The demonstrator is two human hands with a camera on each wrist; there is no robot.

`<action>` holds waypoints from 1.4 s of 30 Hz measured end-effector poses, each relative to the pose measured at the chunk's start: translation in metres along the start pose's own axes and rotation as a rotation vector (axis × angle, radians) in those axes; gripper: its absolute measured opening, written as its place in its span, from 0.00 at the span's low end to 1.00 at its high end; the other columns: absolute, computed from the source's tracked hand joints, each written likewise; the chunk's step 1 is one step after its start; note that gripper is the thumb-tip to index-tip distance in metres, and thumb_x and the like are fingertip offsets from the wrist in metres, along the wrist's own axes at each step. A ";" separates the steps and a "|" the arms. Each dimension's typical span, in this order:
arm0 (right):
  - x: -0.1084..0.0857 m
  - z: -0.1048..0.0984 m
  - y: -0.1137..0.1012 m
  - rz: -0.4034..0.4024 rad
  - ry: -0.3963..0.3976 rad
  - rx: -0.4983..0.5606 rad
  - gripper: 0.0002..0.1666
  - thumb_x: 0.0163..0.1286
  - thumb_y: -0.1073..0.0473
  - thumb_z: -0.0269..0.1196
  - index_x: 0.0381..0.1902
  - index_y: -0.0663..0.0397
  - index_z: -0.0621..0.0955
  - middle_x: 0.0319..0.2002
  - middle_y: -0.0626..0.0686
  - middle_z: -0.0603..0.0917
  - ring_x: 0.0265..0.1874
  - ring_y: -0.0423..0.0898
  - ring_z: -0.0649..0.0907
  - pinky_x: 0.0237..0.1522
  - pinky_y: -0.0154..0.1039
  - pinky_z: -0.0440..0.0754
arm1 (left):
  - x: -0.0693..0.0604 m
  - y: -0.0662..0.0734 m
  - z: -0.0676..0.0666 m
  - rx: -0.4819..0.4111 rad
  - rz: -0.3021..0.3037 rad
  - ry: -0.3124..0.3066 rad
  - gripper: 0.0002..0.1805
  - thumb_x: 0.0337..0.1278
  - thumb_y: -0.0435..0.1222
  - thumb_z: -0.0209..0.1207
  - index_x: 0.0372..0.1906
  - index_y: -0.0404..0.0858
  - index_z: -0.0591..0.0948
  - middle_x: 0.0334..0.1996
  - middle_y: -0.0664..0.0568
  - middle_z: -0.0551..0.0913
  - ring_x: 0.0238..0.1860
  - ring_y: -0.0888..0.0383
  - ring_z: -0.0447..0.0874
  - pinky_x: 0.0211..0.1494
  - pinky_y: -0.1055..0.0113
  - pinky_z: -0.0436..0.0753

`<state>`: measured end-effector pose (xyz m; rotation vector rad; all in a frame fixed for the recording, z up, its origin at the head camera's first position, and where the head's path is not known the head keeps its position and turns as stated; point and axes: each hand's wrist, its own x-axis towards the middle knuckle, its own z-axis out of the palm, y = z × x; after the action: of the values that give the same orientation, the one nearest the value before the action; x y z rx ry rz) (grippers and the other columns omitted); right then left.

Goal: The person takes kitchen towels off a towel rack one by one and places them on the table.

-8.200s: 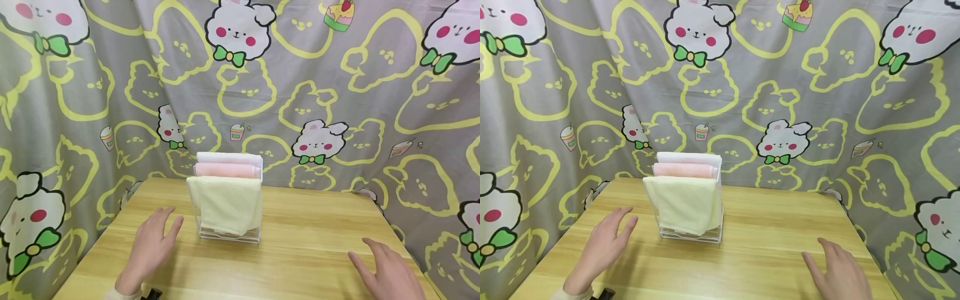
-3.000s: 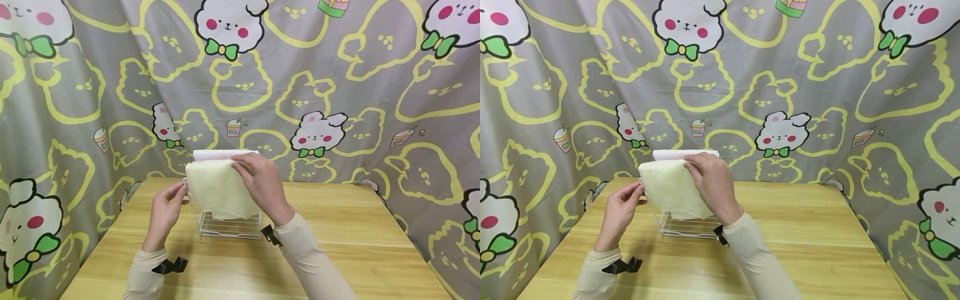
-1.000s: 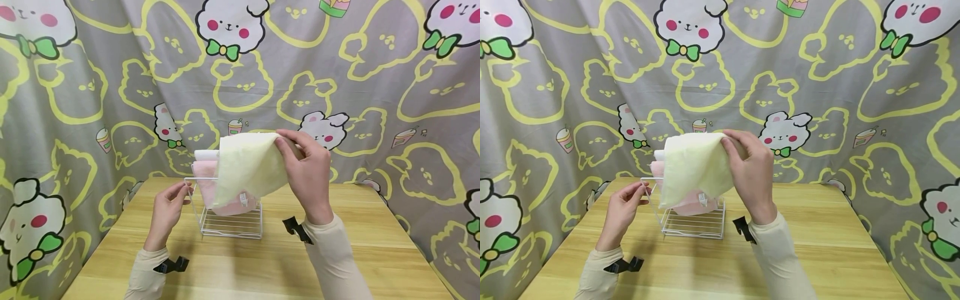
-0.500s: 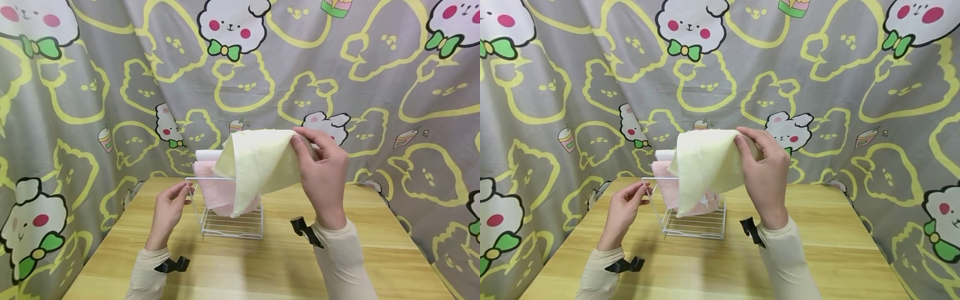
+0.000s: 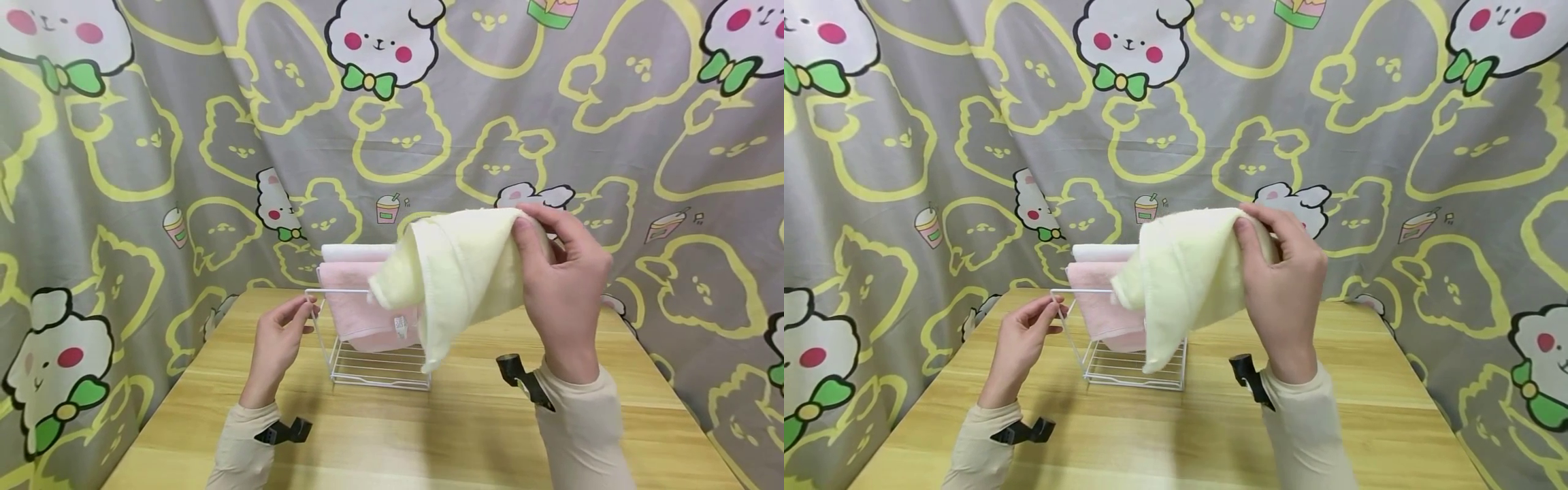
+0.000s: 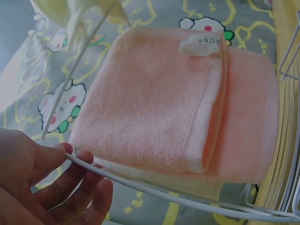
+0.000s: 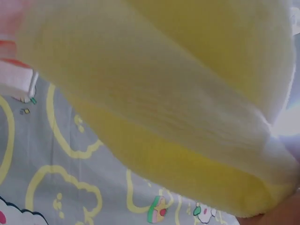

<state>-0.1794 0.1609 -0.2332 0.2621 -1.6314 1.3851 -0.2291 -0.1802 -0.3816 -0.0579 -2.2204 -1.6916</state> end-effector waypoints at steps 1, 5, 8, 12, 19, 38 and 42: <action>0.001 -0.002 0.000 0.001 0.001 -0.013 0.10 0.67 0.67 0.69 0.46 0.59 0.90 0.42 0.49 0.90 0.40 0.40 0.86 0.44 0.26 0.84 | 0.000 0.000 0.000 0.000 -0.002 0.001 0.16 0.75 0.38 0.58 0.56 0.32 0.84 0.46 0.37 0.87 0.44 0.62 0.83 0.43 0.72 0.87; 0.003 -0.011 0.003 0.002 -0.007 -0.071 0.10 0.68 0.67 0.68 0.46 0.59 0.90 0.41 0.48 0.89 0.42 0.39 0.85 0.48 0.26 0.83 | 0.001 -0.002 0.000 0.000 -0.010 0.005 0.17 0.75 0.38 0.58 0.57 0.32 0.84 0.46 0.38 0.87 0.44 0.62 0.84 0.43 0.72 0.88; 0.003 -0.016 0.007 -0.004 -0.011 -0.116 0.10 0.67 0.67 0.68 0.46 0.58 0.90 0.42 0.49 0.90 0.44 0.38 0.85 0.50 0.26 0.81 | 0.001 -0.002 0.000 0.000 -0.012 0.009 0.16 0.75 0.38 0.58 0.57 0.32 0.84 0.45 0.39 0.87 0.44 0.61 0.84 0.43 0.71 0.88; 0.003 -0.022 0.016 -0.015 -0.012 -0.177 0.10 0.68 0.66 0.69 0.46 0.55 0.90 0.44 0.52 0.90 0.45 0.35 0.85 0.49 0.25 0.78 | 0.000 -0.002 0.000 0.007 -0.016 0.011 0.15 0.75 0.39 0.58 0.56 0.35 0.85 0.46 0.40 0.88 0.45 0.61 0.84 0.43 0.71 0.88; -0.006 -0.028 0.034 -0.006 -0.054 -0.246 0.10 0.69 0.64 0.69 0.46 0.55 0.90 0.45 0.55 0.90 0.45 0.31 0.83 0.47 0.24 0.76 | 0.000 -0.003 0.000 0.017 -0.015 0.011 0.16 0.75 0.39 0.58 0.57 0.35 0.85 0.46 0.40 0.88 0.46 0.61 0.84 0.44 0.71 0.88; -0.020 -0.039 0.087 0.084 -0.176 -0.300 0.11 0.71 0.59 0.69 0.49 0.54 0.89 0.49 0.53 0.89 0.46 0.29 0.82 0.43 0.20 0.77 | 0.000 -0.002 0.001 0.012 -0.004 0.007 0.16 0.75 0.38 0.58 0.57 0.33 0.84 0.45 0.40 0.87 0.45 0.61 0.83 0.44 0.71 0.87; -0.021 -0.039 0.098 0.104 -0.205 -0.320 0.12 0.71 0.58 0.68 0.49 0.56 0.88 0.48 0.54 0.89 0.43 0.30 0.81 0.40 0.19 0.78 | 0.000 -0.001 0.001 0.011 -0.003 0.009 0.16 0.75 0.39 0.58 0.56 0.34 0.85 0.45 0.38 0.87 0.45 0.61 0.83 0.43 0.72 0.87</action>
<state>-0.2147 0.2183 -0.3166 0.1351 -2.0321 1.1795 -0.2295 -0.1796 -0.3833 -0.0437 -2.2244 -1.6779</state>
